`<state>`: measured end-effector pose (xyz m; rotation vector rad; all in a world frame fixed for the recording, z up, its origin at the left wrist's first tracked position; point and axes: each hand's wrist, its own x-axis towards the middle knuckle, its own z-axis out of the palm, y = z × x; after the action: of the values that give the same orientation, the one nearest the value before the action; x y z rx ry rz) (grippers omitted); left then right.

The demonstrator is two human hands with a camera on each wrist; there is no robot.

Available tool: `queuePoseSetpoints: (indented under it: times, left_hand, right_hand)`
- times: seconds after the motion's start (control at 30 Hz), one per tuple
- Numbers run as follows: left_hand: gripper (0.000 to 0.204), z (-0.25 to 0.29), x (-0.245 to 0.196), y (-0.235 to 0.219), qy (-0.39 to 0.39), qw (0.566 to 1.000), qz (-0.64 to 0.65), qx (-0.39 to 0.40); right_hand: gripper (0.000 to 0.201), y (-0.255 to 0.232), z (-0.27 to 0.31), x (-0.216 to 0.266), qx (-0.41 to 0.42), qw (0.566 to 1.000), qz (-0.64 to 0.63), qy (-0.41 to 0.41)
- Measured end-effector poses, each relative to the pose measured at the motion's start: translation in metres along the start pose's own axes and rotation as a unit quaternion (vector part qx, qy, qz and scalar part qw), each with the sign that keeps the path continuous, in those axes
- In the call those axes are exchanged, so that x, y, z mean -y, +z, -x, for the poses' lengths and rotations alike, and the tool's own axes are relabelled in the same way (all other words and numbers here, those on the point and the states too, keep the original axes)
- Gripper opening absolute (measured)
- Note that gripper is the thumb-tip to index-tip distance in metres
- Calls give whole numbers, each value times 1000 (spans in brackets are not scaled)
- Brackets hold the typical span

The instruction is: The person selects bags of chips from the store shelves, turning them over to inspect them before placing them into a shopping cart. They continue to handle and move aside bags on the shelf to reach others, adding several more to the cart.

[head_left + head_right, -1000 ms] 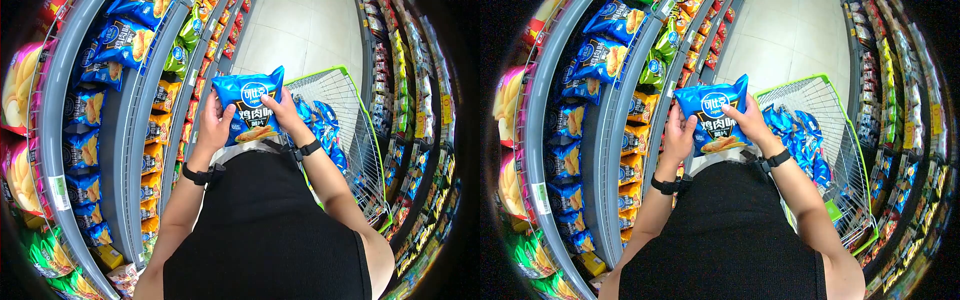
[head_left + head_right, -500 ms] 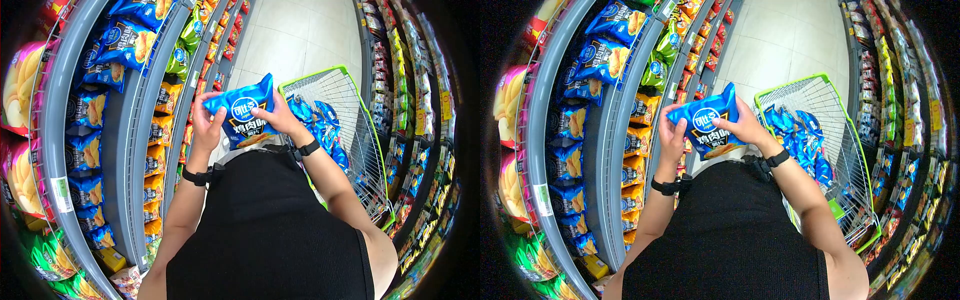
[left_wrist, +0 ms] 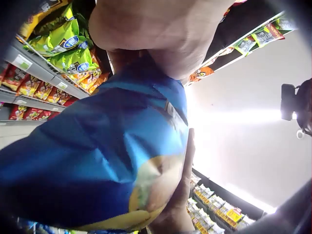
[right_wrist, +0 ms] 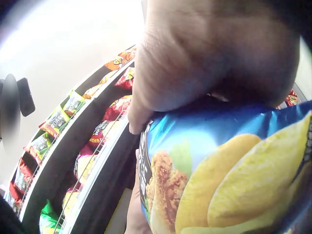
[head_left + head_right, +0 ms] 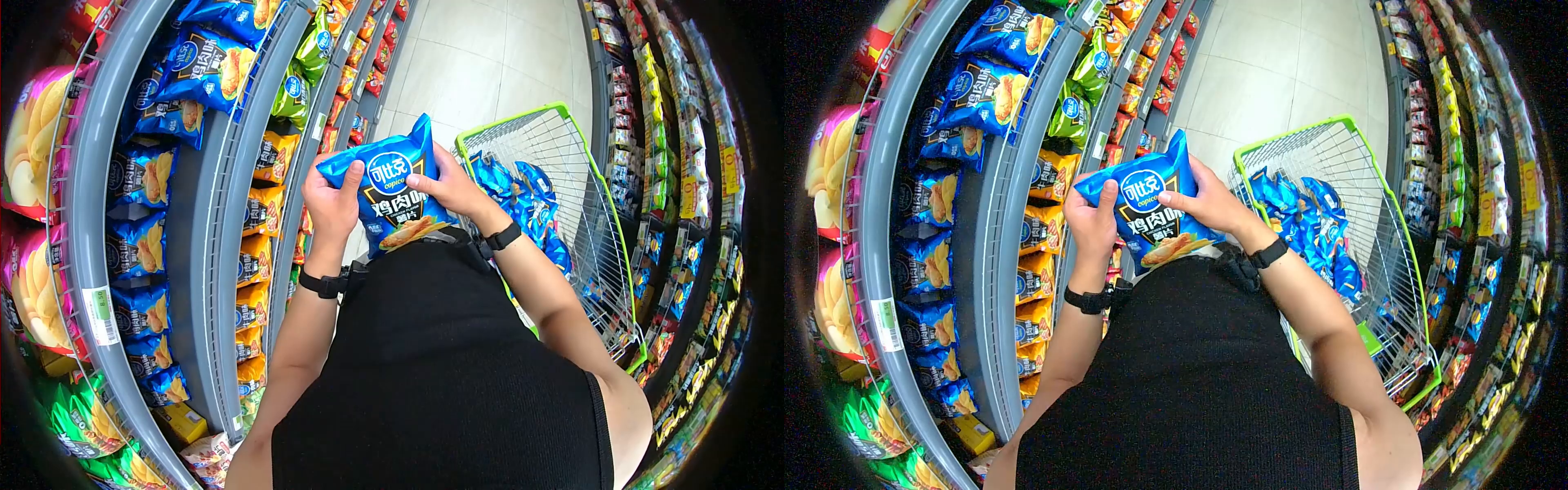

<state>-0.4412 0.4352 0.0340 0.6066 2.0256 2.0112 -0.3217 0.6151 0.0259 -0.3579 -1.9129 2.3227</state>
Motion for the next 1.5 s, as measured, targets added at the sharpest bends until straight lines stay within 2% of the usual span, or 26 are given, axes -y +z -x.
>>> queuePoseSetpoints:
  times: [0.27, 0.47, 0.57, 0.67, 0.73, 0.8, 0.9, 0.97, 1.0, 1.03, 1.07, 1.13, 1.2, 1.23, 1.27, 1.3, 1.33, 1.37, 1.5]
  left_hand:
    - [48, -2, -3, 5, 33, 998, 50, -32]
    - [69, -3, 8, -3, 62, 998, 18, -26]
    - [83, -7, 8, -8, 58, 998, 12, 27]
    - [94, -6, -4, 0, 18, 987, 114, 112]
    - [102, -6, 7, 3, -19, 966, 138, 217]
    - [100, 3, 11, 1, -87, 948, 117, 284]
    - [86, 7, 16, 2, -88, 945, 71, 306]
    - [75, 5, 12, 0, -94, 954, 32, 282]
    - [69, 3, 9, 0, -96, 958, 12, 269]
    - [56, 1, 7, 3, -52, 971, -20, 232]
    - [55, -1, 8, 3, -53, 978, -27, 199]
    - [53, -5, 12, 3, -55, 989, -41, 130]
    - [53, -6, 13, 3, -21, 988, -80, 134]
    - [54, -6, 14, 4, -5, 986, -99, 136]
    - [54, -6, 16, 5, 12, 984, -117, 137]
    - [60, -3, 19, 6, -28, 981, -105, 164]
    - [64, -2, 20, 7, 3, 978, -95, 188]
    - [64, 0, 7, 9, 4, 975, -62, 214]
    - [64, 2, -17, 6, -40, 959, 27, 278]
  right_hand:
    - [73, 4, -2, -3, 0, 1000, 1, 6]
    - [71, 6, -1, -6, 9, 1000, -26, 10]
    - [67, 8, 0, -5, -8, 998, -61, 18]
    - [56, 4, 3, -6, -52, 991, -118, 29]
    - [53, -1, 5, -9, -88, 972, -211, 46]
    - [50, -7, 4, -8, -89, 967, -238, 31]
    - [49, -6, 5, -7, -101, 971, -217, 12]
    - [50, -4, 2, -11, -124, 973, -196, -1]
    - [52, -6, 0, -15, -147, 979, -140, -15]
    - [54, -9, -3, -21, -168, 982, -85, -29]
    - [56, -9, -5, -21, -190, 980, -29, -43]
    - [64, -9, -3, -16, -143, 988, 2, -57]
    - [67, -6, -1, -8, -85, 991, 47, -91]
    - [77, -3, 3, -2, -48, 996, 47, -63]
    - [79, -3, 3, -4, -39, 991, 104, -75]
    - [81, -2, 3, -9, -30, 983, 161, -85]
    - [84, -1, 3, -11, -21, 971, 217, -96]
    - [95, 2, 5, -7, -29, 971, 224, -72]
    - [97, -5, 5, -5, -58, 997, 1, -52]
